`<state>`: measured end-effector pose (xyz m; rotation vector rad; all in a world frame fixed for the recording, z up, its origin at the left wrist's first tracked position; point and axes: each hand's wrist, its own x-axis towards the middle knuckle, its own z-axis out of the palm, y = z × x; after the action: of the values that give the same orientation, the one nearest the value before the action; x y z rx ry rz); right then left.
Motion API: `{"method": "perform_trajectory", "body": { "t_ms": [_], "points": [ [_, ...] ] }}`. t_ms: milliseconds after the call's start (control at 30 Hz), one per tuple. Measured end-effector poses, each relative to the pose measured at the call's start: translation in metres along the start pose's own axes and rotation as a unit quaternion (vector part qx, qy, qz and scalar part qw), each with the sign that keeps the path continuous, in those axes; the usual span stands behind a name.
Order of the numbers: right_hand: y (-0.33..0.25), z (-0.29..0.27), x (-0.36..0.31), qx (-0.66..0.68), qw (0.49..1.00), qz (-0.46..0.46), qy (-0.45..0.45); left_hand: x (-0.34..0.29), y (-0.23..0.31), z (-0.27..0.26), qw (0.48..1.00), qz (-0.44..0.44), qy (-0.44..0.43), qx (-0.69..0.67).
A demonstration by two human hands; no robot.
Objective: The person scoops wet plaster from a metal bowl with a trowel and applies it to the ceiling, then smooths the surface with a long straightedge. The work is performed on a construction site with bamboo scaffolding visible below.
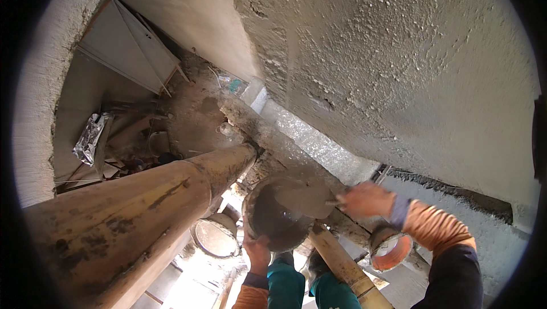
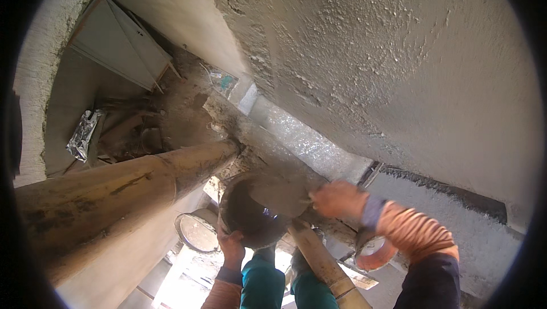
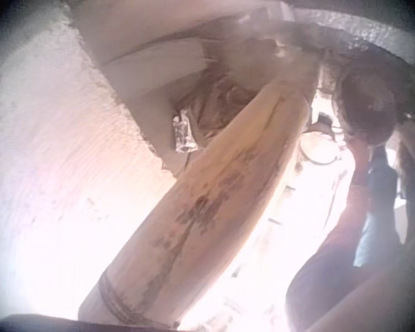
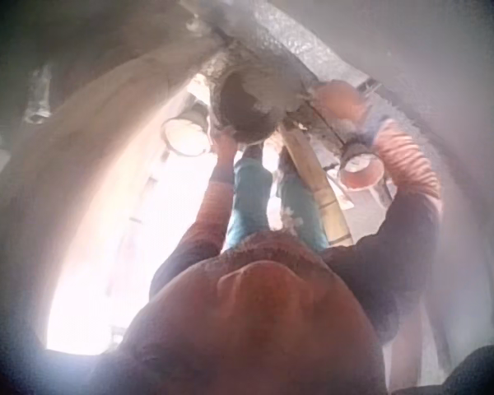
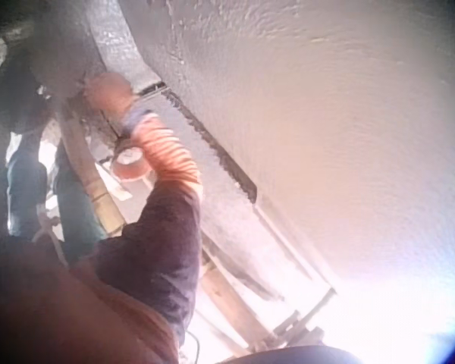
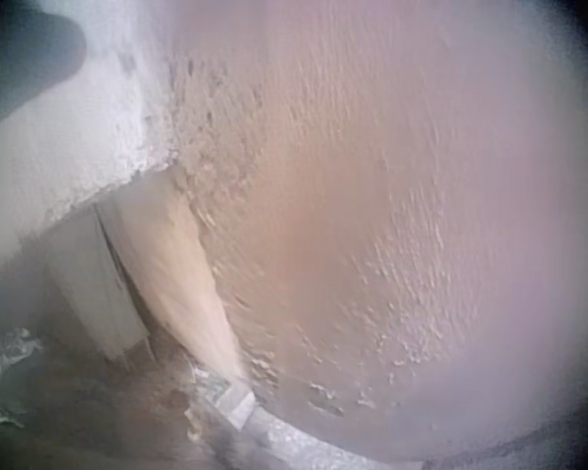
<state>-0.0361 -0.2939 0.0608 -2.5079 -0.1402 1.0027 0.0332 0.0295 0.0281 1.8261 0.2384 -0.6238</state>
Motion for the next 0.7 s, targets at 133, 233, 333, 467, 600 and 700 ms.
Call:
{"method": "perform_trajectory", "body": {
  "t_ms": [133, 233, 333, 467, 600, 700],
  "points": [
    [-0.015, 0.055, 0.048, -0.073, 0.996, -0.031, -0.051, 0.024, -0.022, 0.014, 0.999, 0.035, -0.023, -0.003],
    [-0.006, 0.061, 0.05, -0.007, 0.998, 0.059, 0.009, 0.03, -0.004, 0.025, 0.997, 0.0, -0.003, -0.073],
    [0.008, 0.015, 0.035, 0.128, 0.99, 0.039, 0.041, 0.045, -0.053, -0.019, 0.937, 0.238, -0.073, 0.246],
    [0.069, -0.062, 0.102, 0.448, 0.885, 0.049, -0.121, 0.034, -0.052, -0.031, 0.964, 0.151, -0.069, 0.206],
    [0.173, -0.141, 0.19, 0.053, 0.935, 0.215, 0.277, 0.021, -0.024, -0.022, 0.988, -0.11, -0.031, -0.105],
    [0.111, -0.177, 0.147, 0.498, 0.793, 0.042, 0.348, 0.017, -0.047, -0.046, 0.994, -0.108, -0.028, -0.02]
  ]
}}
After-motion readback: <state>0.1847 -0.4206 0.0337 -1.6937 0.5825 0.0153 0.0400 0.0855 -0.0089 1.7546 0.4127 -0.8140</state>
